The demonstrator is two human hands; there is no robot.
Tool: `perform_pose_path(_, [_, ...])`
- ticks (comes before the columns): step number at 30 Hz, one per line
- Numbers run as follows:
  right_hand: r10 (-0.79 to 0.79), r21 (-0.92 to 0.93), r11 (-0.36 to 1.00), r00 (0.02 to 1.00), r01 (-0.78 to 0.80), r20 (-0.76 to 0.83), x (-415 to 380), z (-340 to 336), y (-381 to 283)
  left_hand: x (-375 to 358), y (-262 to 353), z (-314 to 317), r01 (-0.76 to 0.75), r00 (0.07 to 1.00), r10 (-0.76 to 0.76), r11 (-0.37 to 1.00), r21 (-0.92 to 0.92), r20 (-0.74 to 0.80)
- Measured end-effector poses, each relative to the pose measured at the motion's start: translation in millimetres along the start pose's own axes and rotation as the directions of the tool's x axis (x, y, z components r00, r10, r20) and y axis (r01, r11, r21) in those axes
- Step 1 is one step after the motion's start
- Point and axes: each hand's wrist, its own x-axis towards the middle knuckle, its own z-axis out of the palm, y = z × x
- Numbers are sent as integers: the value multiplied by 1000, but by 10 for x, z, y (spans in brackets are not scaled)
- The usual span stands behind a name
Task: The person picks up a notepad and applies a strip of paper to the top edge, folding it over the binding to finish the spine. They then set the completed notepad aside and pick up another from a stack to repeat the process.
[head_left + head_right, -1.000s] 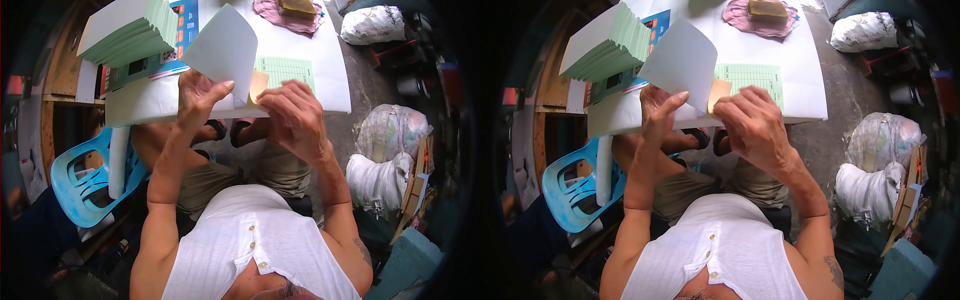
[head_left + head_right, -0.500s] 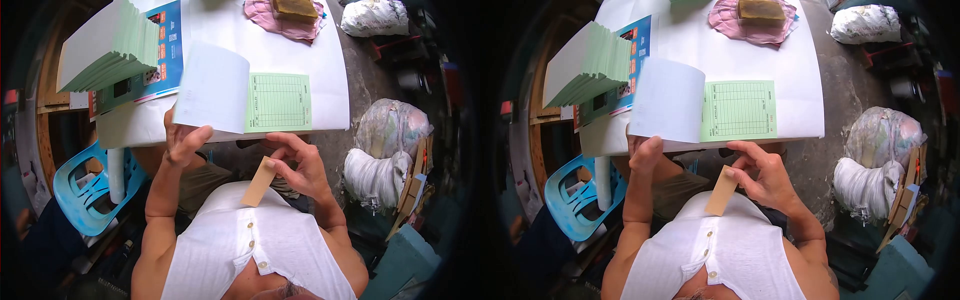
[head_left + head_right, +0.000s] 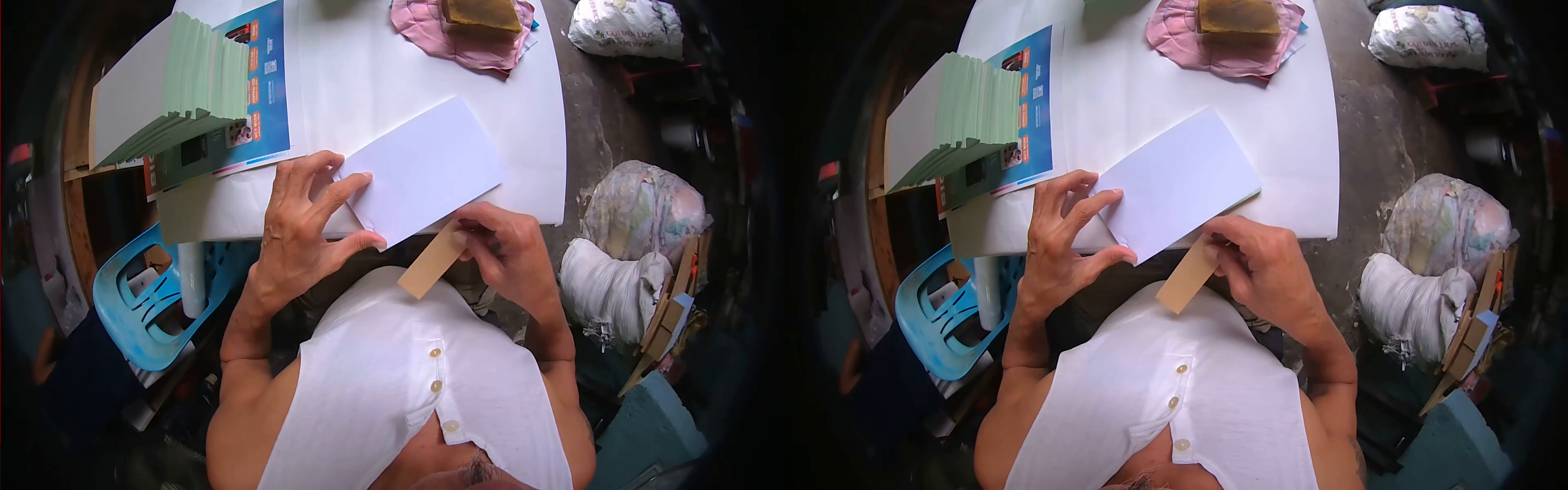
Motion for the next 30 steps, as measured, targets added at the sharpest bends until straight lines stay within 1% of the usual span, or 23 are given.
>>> perform_pose_path(1, [-44, -45, 998, 998, 42, -47, -13, -53, -7, -53, 52, -41, -2, 1000, 2, 1000, 19, 18])
perform_pose_path(2, [-24, -53, 998, 995, 19, -98, -36, -126, -61, -110, 96, -66, -6, 999, 4, 999, 39, 37])
perform_pose_path(4, [5, -64, 998, 978, -19, -207, -86, -304, -181, -240, 124, 44, -37, 999, 39, 995, 98, -24])
perform_pose_path(5, [-15, -64, 998, 960, -3, -278, -129, -381, -157, -291, 121, 129, -54, 997, 62, 990, 131, -55])
perform_pose_path(6, [-58, -27, 998, 932, 52, -357, -186, -439, -106, -312, 112, 221, -84, 985, 107, 982, 168, -136])
perform_pose_path(7, [-96, 6, 994, 896, 109, -434, -235, -468, -65, -326, 130, 276, -84, 980, 115, 979, 186, -162])
perform_pose_path(9, [-255, -75, 964, 808, 254, -531, -276, -464, -39, -344, 182, 373, -85, 969, 131, 972, 217, -210])
perform_pose_path(10, [-326, -121, 941, 755, 315, -569, -295, -443, -30, -318, 198, 411, -105, 957, 163, 966, 236, -242])
perform_pose_path(13, [-397, -168, 912, 707, 373, -585, -362, -302, -59, -238, 223, 506, -89, 942, 169, 959, 268, -291])
perform_pose_path(14, [-442, -232, 894, 680, 382, -585, -354, -237, -76, -215, 204, 558, -90, 929, 191, 947, 307, -316])
perform_pose_path(17, [-534, -275, 844, 669, 461, -518, -337, -114, -131, -184, 197, 606, -60, 910, 169, 957, 285, -378])
perform_pose_path(18, [-564, -290, 824, 661, 486, -495, -315, -83, -144, -199, 209, 530, -70, 916, 179, 953, 295, -360])
perform_pose_path(19, [-608, -321, 794, 654, 517, -450, -304, -51, -183, -240, 208, 462, -76, 926, 102, 993, 87, -362])
perform_pose_path(20, [-651, -350, 759, 643, 550, -403, -285, -22, -235, -292, 198, 392, -76, 936, 27, 989, -125, -351])
perform_pose_path(21, [-692, -375, 721, 629, 583, -354, -264, 9, -279, -330, 184, 322, -70, 945, -42, 942, -329, -323])
perform_pose_path(22, [-730, -377, 682, 609, 626, -311, -244, 45, -311, -353, 171, 249, -47, 961, -144, 755, -655, -235])
perform_pose_path(23, [-743, -371, 668, 605, 645, -286, -234, 90, -333, -339, 138, 141, 102, 982, -188, 527, -844, 2])
perform_pose_path(24, [-757, -365, 652, 600, 665, -260, -221, 131, -348, -288, 98, 18, 274, 958, -159, 257, -927, 239])
perform_pose_path(25, [-771, -360, 634, 593, 684, -232, -207, 153, -352, -246, 96, -73, 446, 893, -60, -23, -895, 446])
perform_pose_path(26, [-773, -364, 631, 595, 685, -221, -189, 166, -327, -216, 148, -109, 505, 856, -88, -74, -860, 510])
perform_pose_path(29, [-723, -322, 690, 637, 648, -268, -125, 147, -288, -138, 94, -88, 393, 920, -61, 147, -908, 388])
perform_pose_path(30, [-716, -268, 698, 631, 664, -300, -46, 121, -183, -77, 121, -77, 349, 936, -109, 144, -926, 335])
